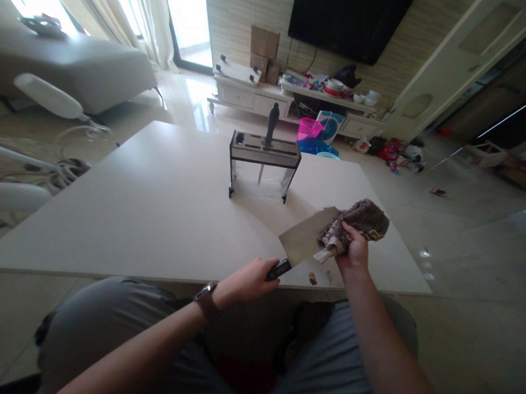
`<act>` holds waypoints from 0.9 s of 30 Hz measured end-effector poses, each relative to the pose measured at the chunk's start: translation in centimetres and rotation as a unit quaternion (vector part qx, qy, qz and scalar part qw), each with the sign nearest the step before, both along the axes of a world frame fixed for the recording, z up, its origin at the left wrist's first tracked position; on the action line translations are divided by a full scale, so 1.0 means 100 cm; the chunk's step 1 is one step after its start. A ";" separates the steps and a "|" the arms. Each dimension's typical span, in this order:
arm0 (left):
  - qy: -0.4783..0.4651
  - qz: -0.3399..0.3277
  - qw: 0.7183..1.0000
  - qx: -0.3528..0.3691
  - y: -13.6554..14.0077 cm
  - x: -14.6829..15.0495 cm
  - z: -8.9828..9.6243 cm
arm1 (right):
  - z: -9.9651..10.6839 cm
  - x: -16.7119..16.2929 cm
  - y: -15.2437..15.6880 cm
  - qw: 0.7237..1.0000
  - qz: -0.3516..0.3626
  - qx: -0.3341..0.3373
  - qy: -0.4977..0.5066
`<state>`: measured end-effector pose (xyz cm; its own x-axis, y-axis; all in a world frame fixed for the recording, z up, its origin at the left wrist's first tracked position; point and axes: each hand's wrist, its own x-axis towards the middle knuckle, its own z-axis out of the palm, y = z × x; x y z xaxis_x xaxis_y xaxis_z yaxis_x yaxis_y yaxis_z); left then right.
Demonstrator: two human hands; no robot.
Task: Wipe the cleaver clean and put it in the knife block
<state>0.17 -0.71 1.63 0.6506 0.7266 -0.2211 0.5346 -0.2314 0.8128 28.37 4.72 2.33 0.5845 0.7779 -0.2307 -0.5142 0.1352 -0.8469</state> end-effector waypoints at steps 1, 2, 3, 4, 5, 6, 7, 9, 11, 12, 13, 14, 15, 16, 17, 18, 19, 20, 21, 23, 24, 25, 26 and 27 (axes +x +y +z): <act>0.000 0.000 1.000 0.001 0.000 -0.001 0.001 | 0.000 0.002 0.001 1.000 -0.004 0.000 0.001; 0.000 0.001 1.000 0.003 0.000 -0.003 0.001 | 0.000 0.003 0.002 1.000 -0.007 -0.002 0.004; 0.001 0.003 1.000 0.006 0.000 -0.004 0.001 | -0.001 0.004 0.002 1.000 -0.007 -0.005 0.009; 0.001 0.006 1.000 0.009 0.000 -0.006 0.000 | -0.001 0.005 0.003 1.000 -0.007 -0.008 0.016; 0.001 0.012 1.000 0.010 0.000 -0.007 -0.001 | -0.001 0.005 0.004 1.000 -0.005 -0.008 0.022; 0.000 0.019 1.000 0.011 0.000 -0.008 -0.002 | -0.001 0.005 0.004 1.000 -0.003 -0.005 0.026; -0.003 0.026 1.000 0.011 0.000 -0.008 -0.003 | -0.002 0.003 0.004 1.000 0.000 0.002 0.027; -0.014 0.041 0.999 0.012 0.000 -0.007 -0.006 | -0.003 -0.005 0.002 1.000 0.005 0.017 0.025; -0.023 0.052 0.998 0.015 0.000 -0.004 -0.009 | -0.007 -0.019 -0.003 0.999 0.023 0.020 0.024; -0.025 0.056 0.998 0.016 0.000 -0.003 -0.010 | -0.010 -0.029 -0.007 0.999 0.032 0.010 0.024; -0.024 0.058 0.998 0.016 -0.001 -0.002 -0.011 | -0.013 -0.040 -0.012 0.998 0.052 -0.006 0.026; -0.020 0.058 0.998 0.015 -0.001 -0.002 -0.012 | -0.017 -0.051 -0.016 0.996 0.079 -0.017 0.028; -0.015 0.057 0.998 0.014 -0.001 -0.001 -0.014 | -0.021 -0.062 -0.021 0.994 0.101 -0.024 0.027; -0.011 0.054 0.998 0.013 -0.001 -0.001 -0.015 | -0.025 -0.072 -0.026 0.992 0.117 -0.033 0.028; -0.008 0.051 0.999 0.011 -0.001 -0.001 -0.016 | -0.028 -0.081 -0.029 0.991 0.126 -0.043 0.030; -0.005 0.048 0.999 0.009 -0.001 -0.001 -0.016 | -0.030 -0.087 -0.032 0.990 0.130 -0.051 0.030; -0.002 0.046 0.999 0.006 -0.001 -0.001 -0.017 | -0.031 -0.091 -0.034 0.989 0.130 -0.059 0.031; 0.001 0.044 0.999 0.004 -0.001 -0.001 -0.016 | -0.032 -0.093 -0.035 0.989 0.127 -0.065 0.032; 0.004 0.043 0.999 0.001 -0.001 -0.001 -0.016 | -0.031 -0.092 -0.034 0.989 0.123 -0.069 0.033; 0.009 0.040 0.999 0.001 -0.001 0.001 -0.013 | -0.027 -0.085 -0.031 0.991 0.113 -0.069 0.034; 0.010 0.038 0.999 0.003 -0.001 0.001 -0.011 | -0.024 -0.079 -0.028 0.992 0.105 -0.063 0.035; 0.011 0.035 0.999 0.006 -0.001 0.002 -0.009 | -0.022 -0.073 -0.024 0.993 0.095 -0.056 0.036; 0.014 0.031 0.999 0.009 -0.001 0.002 -0.008 | -0.019 -0.065 -0.020 0.995 0.081 -0.049 0.039; 0.018 0.027 0.999 0.013 -0.001 0.003 -0.006 | -0.015 -0.057 -0.016 0.996 0.069 -0.043 0.042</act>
